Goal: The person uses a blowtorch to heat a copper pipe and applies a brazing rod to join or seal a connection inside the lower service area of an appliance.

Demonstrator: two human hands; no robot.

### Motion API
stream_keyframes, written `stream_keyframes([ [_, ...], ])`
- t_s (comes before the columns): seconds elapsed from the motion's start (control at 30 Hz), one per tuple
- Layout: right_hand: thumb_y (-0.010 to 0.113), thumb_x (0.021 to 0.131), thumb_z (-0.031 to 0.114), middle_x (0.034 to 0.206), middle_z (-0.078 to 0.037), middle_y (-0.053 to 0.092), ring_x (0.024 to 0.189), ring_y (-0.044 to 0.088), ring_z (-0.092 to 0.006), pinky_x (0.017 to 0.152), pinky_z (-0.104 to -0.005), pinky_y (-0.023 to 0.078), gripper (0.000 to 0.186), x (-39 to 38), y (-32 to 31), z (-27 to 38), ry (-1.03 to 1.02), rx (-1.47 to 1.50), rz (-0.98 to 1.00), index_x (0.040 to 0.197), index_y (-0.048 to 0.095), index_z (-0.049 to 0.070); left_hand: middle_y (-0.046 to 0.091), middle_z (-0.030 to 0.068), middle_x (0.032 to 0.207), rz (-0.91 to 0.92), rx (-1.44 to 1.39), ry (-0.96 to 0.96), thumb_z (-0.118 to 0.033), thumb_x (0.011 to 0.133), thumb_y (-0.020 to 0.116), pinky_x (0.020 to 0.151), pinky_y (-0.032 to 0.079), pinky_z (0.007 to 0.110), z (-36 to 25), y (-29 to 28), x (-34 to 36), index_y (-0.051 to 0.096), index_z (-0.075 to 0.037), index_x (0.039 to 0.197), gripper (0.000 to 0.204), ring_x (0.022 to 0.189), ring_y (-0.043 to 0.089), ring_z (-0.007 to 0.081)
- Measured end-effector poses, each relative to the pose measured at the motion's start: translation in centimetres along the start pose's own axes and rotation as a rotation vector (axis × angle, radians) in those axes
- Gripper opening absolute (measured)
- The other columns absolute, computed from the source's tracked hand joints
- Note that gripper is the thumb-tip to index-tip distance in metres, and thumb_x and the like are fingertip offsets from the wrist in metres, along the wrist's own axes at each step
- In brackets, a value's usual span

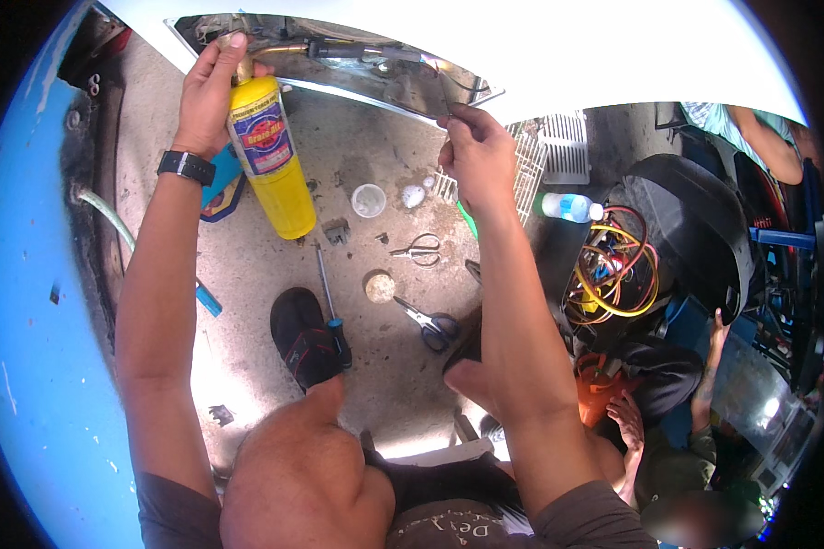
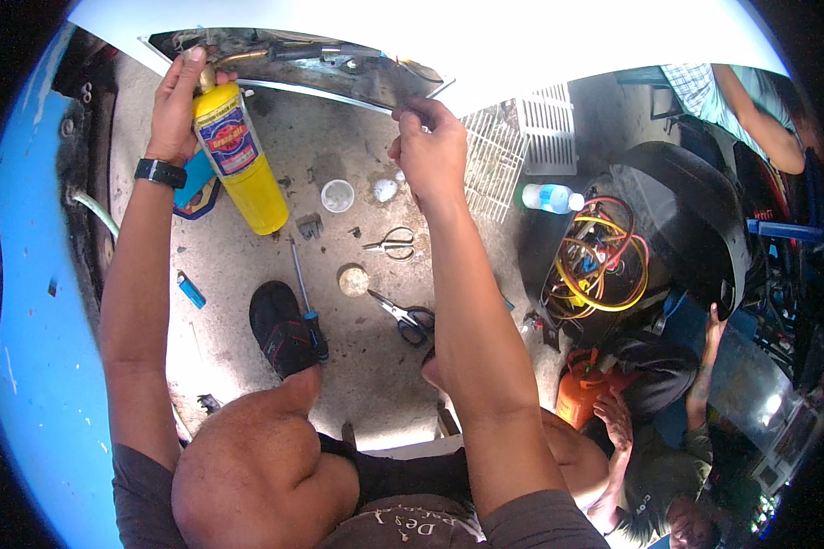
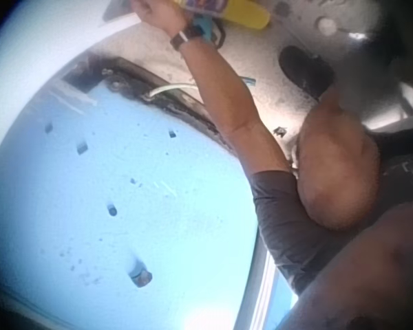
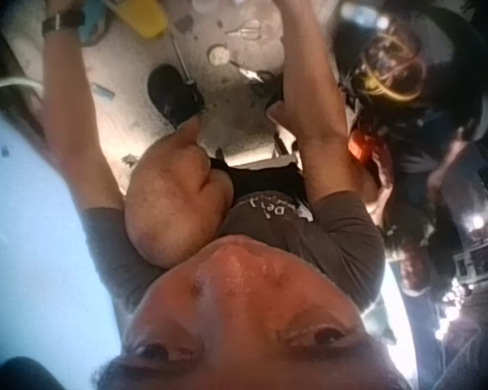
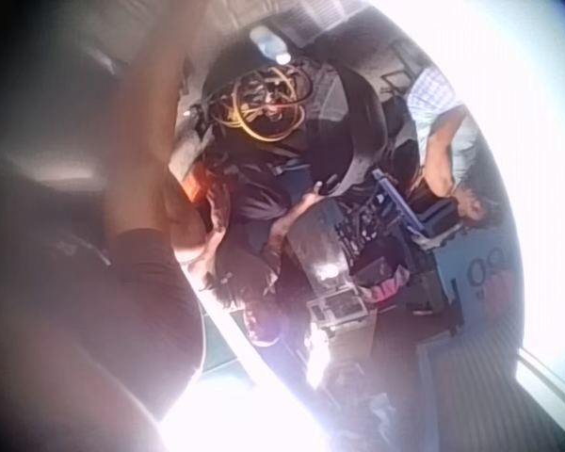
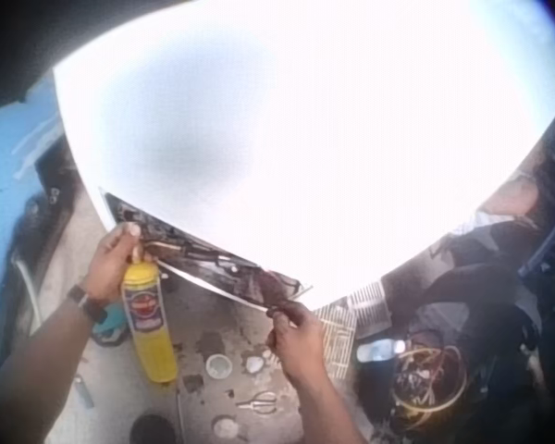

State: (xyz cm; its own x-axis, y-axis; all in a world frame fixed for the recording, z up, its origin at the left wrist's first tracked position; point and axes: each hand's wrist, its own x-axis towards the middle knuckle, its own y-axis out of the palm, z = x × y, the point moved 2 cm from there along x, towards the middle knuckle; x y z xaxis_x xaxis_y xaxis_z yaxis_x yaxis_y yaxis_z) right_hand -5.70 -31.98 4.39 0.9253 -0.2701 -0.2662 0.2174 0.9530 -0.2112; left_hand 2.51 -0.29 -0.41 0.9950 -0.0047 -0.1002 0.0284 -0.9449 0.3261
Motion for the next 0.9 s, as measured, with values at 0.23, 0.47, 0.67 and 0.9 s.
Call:
stream_keyframes([
  [0.23,0.056,0.096,0.003,0.104,-0.017,0.069,0.055,0.054,-0.0100,0.044,-0.0231,0.041,0.034,-0.02,-0.04,-0.23,0.016,0.040,0.011,0.126,0.055,-0.012,0.071,0.0093,0.096,-0.005,0.020,0.009,-0.038,0.097,0.066,0.081,0.060,0.031,-0.08,0.18,-0.13,0.062,-0.006,0.118,0.038,0.095,0.071,0.0207],
  [0.47,0.056,0.096,0.004,0.105,-0.017,0.069,0.055,0.054,-0.0100,0.044,-0.0228,0.041,0.033,0.13,0.03,0.00,0.025,0.036,0.013,0.125,0.054,-0.013,0.071,0.0096,0.097,-0.018,0.048,0.008,-0.039,0.097,0.066,0.081,0.060,0.031,-0.19,0.09,-0.49,0.061,-0.006,0.119,0.040,0.096,0.071,0.0209],
  [0.67,0.054,0.095,0.004,0.105,-0.018,0.070,0.056,0.058,-0.0117,0.046,-0.0248,0.045,0.034,0.25,-0.27,-0.11,0.019,0.051,0.020,0.125,0.055,-0.012,0.071,0.0094,0.096,-0.012,0.020,0.007,-0.037,0.098,0.065,0.081,0.060,0.031,-0.39,0.37,-0.64,0.061,-0.006,0.120,0.039,0.096,0.071,0.0206],
  [0.9,0.055,0.096,0.004,0.106,-0.018,0.068,0.056,0.055,-0.0102,0.044,-0.0230,0.040,0.036,0.01,-0.08,0.17,0.050,0.057,0.020,0.128,0.053,-0.013,0.071,0.0092,0.096,-0.029,0.025,0.017,-0.037,0.098,0.065,0.081,0.060,0.031,-0.17,0.24,-0.69,0.061,-0.006,0.119,0.038,0.096,0.071,0.0204],
])
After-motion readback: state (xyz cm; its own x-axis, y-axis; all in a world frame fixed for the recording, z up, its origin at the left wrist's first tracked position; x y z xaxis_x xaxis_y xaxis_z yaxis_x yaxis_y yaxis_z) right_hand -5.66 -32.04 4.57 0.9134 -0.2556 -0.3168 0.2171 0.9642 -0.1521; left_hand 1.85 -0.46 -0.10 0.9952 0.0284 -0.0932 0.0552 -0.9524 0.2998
